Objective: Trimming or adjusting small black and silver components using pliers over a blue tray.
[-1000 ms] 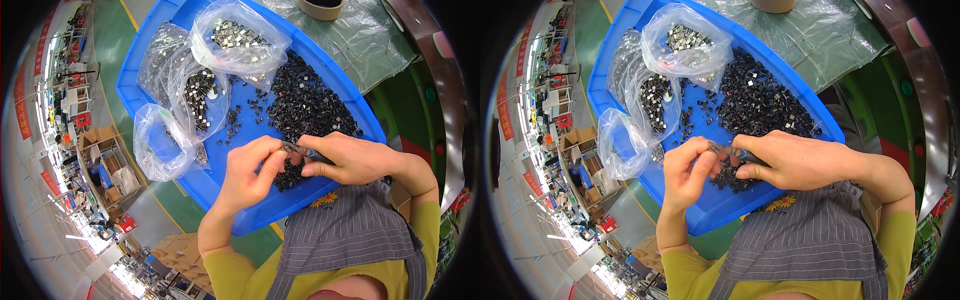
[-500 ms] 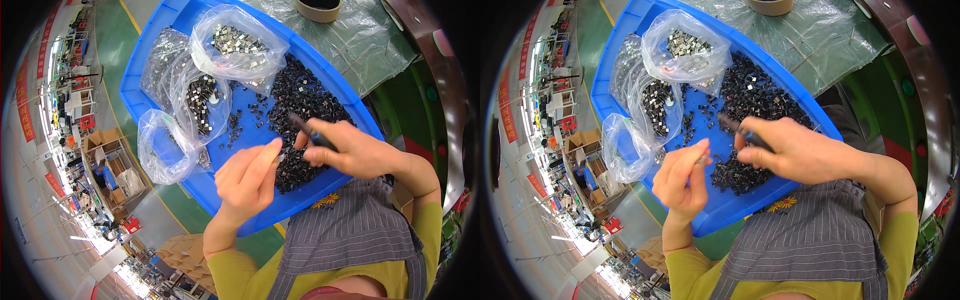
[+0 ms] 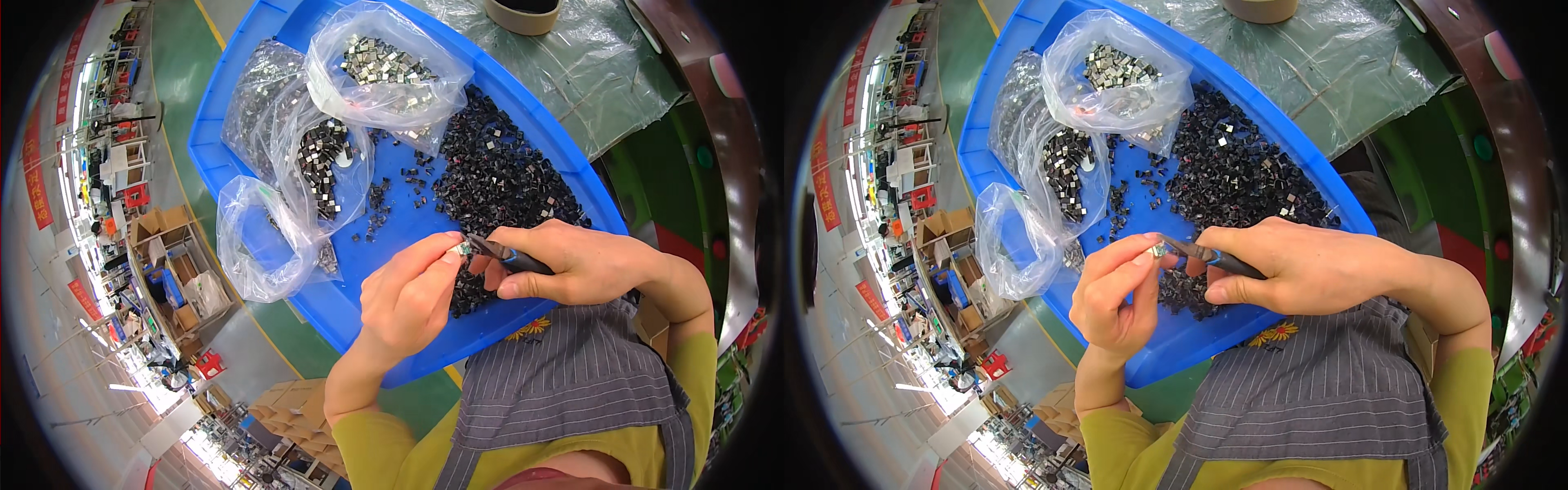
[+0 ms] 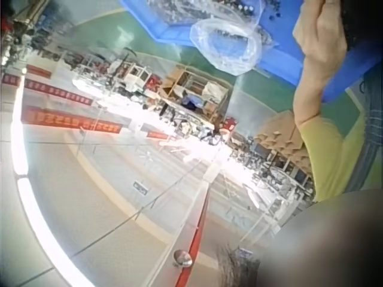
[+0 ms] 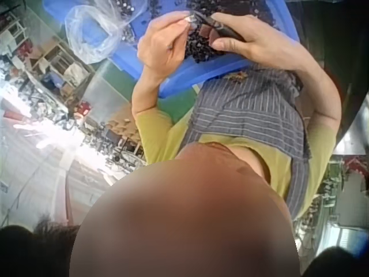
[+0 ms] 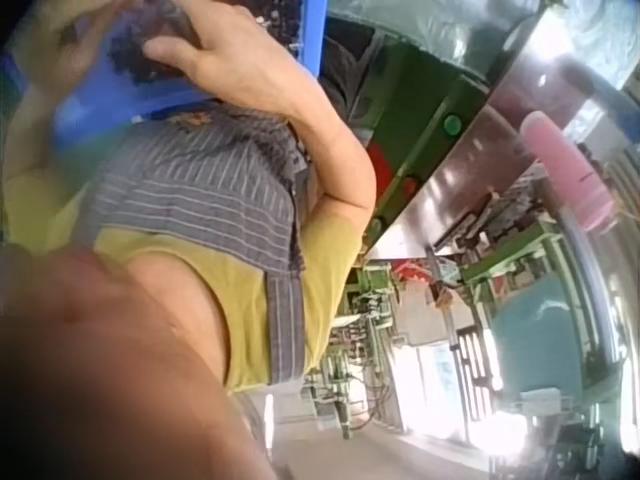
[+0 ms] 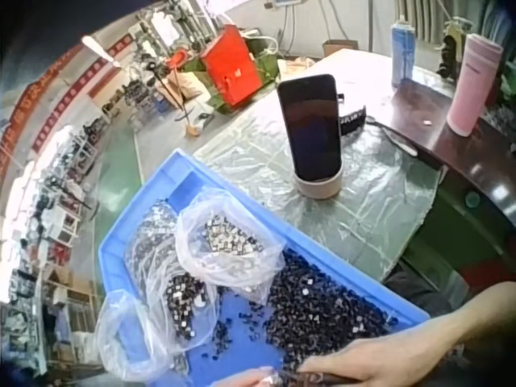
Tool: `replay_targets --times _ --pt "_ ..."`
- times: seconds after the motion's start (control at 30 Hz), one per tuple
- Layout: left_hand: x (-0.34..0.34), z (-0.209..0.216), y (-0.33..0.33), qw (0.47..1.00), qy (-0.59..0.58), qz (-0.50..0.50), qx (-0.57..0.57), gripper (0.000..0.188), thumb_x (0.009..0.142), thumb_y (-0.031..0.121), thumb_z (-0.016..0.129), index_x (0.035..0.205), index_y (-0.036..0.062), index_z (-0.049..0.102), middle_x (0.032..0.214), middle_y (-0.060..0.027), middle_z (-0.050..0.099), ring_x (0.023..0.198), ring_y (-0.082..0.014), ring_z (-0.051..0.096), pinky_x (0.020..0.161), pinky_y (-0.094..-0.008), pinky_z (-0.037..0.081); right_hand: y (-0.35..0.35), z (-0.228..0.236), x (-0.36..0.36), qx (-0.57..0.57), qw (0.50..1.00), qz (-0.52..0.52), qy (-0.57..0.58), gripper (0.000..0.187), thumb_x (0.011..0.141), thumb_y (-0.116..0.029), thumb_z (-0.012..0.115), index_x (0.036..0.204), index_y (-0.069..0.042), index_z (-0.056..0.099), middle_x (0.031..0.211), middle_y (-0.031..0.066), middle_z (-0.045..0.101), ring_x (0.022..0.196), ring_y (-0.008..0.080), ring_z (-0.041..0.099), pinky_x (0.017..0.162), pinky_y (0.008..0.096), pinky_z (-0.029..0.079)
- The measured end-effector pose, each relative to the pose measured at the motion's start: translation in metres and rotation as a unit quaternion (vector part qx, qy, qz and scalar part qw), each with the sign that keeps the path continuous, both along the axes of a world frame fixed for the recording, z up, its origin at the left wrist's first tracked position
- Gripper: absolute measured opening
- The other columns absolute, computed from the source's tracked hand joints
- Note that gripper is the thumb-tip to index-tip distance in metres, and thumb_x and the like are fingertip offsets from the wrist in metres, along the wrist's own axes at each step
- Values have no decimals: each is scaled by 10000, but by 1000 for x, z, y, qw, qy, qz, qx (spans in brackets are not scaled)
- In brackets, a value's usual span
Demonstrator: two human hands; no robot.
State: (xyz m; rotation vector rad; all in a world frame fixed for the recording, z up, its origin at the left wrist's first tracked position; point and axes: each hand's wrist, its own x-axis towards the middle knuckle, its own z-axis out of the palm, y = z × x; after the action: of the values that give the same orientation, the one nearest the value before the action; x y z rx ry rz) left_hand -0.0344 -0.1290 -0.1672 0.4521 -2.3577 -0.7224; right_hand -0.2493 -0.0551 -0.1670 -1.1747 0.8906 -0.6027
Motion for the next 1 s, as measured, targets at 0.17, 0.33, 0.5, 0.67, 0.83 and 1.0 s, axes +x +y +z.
replay_targets --times 0.17,0.33,0.5,0.67,0.83,1.0 --pt "0 2 1 1000 -24 2 -14 262 815 -122 638 1026 -12 529 1010 -235 634 744 -250 694 614 -291 598 0 0 -2 -2 1000 -23 7 335 960 -243 534 1172 14 507 1009 193 660 990 353 628 815 415 474" --pt "-1 1 1 1000 -17 9 -16 276 802 -123 652 1021 -1 536 985 -216 650 750 -243 693 606 -286 581 -1 0 1 5 998 -59 31 292 937 -196 559 1127 21 507 931 207 658 917 379 635 764 428 484" --pt "-7 -4 -2 999 20 -6 47 298 723 -114 688 976 4 586 936 -158 668 674 -253 663 576 -281 528 1 -2 5 -61 985 -34 157 254 909 -159 576 1072 24 509 819 219 634 830 414 623 718 473 479" --pt "-1 14 -25 943 -26 222 248 86 851 -16 646 910 20 596 810 -45 621 677 -85 596 572 -235 482 7 -6 7 -147 971 18 189 265 897 -171 580 1076 16 521 907 226 626 902 409 605 772 480 471" --pt "-34 61 -85 952 -88 249 154 88 901 64 571 952 10 617 765 -68 650 629 -106 629 564 -234 464 7 -4 10 -194 964 -35 177 263 902 -167 574 1093 10 537 970 203 627 930 393 603 781 472 472" --pt "-41 32 -114 952 -119 271 80 129 912 93 561 974 -1 623 836 -94 689 714 -169 675 597 -285 496 7 -7 5 -192 963 -53 181 260 900 -169 577 1090 5 536 955 201 625 918 391 605 783 475 475"
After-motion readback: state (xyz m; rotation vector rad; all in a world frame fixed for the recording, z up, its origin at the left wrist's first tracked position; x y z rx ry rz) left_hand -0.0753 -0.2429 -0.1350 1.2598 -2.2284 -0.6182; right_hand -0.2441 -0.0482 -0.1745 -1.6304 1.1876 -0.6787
